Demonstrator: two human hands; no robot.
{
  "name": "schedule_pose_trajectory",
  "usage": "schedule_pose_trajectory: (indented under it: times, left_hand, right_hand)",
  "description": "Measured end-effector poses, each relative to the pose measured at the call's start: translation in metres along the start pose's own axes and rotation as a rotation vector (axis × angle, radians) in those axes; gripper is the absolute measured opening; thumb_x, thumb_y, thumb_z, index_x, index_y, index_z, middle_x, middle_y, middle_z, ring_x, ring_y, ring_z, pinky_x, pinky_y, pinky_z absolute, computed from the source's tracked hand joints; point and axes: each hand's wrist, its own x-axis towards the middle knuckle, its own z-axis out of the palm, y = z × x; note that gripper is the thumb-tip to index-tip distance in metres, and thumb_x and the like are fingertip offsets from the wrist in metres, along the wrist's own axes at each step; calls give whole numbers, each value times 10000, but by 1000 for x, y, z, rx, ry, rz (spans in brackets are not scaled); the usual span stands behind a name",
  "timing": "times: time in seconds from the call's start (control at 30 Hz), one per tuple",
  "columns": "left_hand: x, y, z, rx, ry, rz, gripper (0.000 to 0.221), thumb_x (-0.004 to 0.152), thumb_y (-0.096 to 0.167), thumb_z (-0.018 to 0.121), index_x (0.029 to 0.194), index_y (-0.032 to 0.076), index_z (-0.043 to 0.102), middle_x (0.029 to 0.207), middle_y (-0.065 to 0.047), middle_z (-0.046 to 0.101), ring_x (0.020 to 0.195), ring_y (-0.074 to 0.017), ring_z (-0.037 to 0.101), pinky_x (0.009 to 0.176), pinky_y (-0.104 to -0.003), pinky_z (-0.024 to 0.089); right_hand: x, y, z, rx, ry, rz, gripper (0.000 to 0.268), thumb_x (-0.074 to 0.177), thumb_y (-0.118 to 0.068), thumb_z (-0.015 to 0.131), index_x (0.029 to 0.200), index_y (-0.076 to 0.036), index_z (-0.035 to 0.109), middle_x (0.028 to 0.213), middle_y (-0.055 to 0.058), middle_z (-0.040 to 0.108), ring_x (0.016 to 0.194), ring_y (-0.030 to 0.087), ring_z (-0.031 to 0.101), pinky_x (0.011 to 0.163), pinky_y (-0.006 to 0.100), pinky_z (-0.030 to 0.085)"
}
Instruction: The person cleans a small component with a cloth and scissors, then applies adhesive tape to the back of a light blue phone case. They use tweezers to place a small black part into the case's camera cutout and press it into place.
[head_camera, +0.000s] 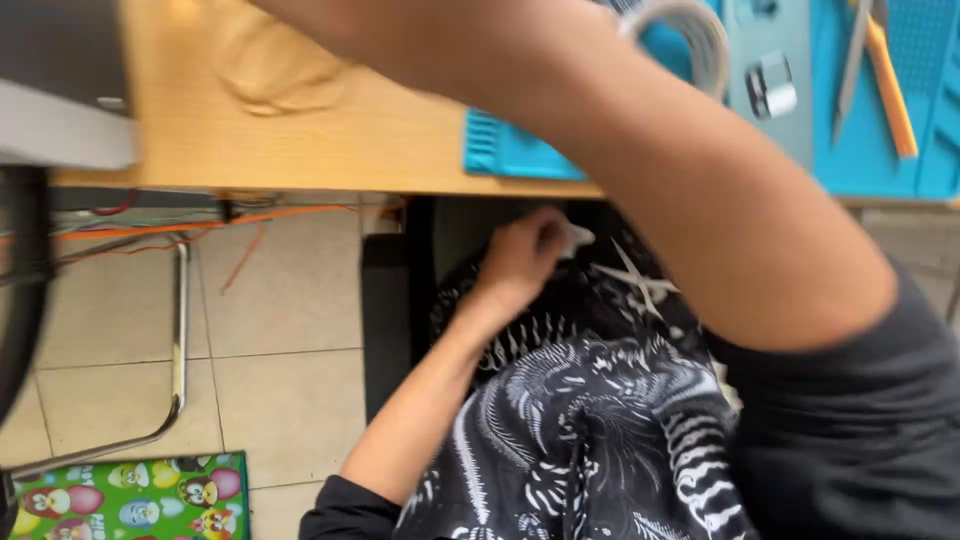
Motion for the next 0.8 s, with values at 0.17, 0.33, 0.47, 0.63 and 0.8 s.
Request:
schedule_pose_trajectory:
  times: [0.17, 0.33, 0.47, 0.63, 0.8]
  left_hand:
    - [-4, 22, -13, 127, 89, 8, 339, 1032, 285, 538, 1199, 23, 677, 1090, -252, 730, 1073, -469, 684, 905, -552, 555]
    - [-6, 19, -2, 173, 92, 28, 282, 1033, 247, 581, 1150, 14, 689, 1009, -247, 727, 1015, -467, 698, 842, -523, 573]
    - [6, 7, 27, 218, 106, 106, 227, 1017, 235, 626, 1122, 41, 681, 959, -227, 702, 985, -453, 693, 809, -512, 573]
    - [34, 13, 89, 437, -59, 434, 128, 994, 125, 636, 1101, 76, 687, 1018, -164, 697, 1030, -374, 693, 867, -449, 578]
    - [43, 37, 92, 646, -156, 749, 120, 939, 51, 684, 1058, 61, 701, 1027, -121, 694, 1048, -319, 690, 897, -427, 571]
  right_hand:
    - [-189, -48, -122, 23, 80, -155, 151, 835, -201, 738, 761, -72, 713, 731, 74, 698, 600, 270, 645, 585, 459, 567]
    - [-374, 23, -68, -354, -98, 232, 219, 853, -54, 702, 1064, -101, 730, 964, 74, 656, 817, 293, 659, 704, 409, 563]
    - [-419, 46, -48, -508, -236, 388, 417, 880, -158, 701, 1293, -140, 653, 1252, 134, 605, 1142, 377, 620, 877, 501, 541]
    - [-436, 75, -29, -551, -128, 177, 120, 999, -167, 612, 1081, -151, 697, 1099, 78, 623, 999, 299, 622, 793, 402, 509]
    - [-420, 67, -48, -518, 13, 109, 122, 1003, -91, 607, 1066, -95, 711, 1057, 108, 642, 941, 308, 654, 789, 402, 554]
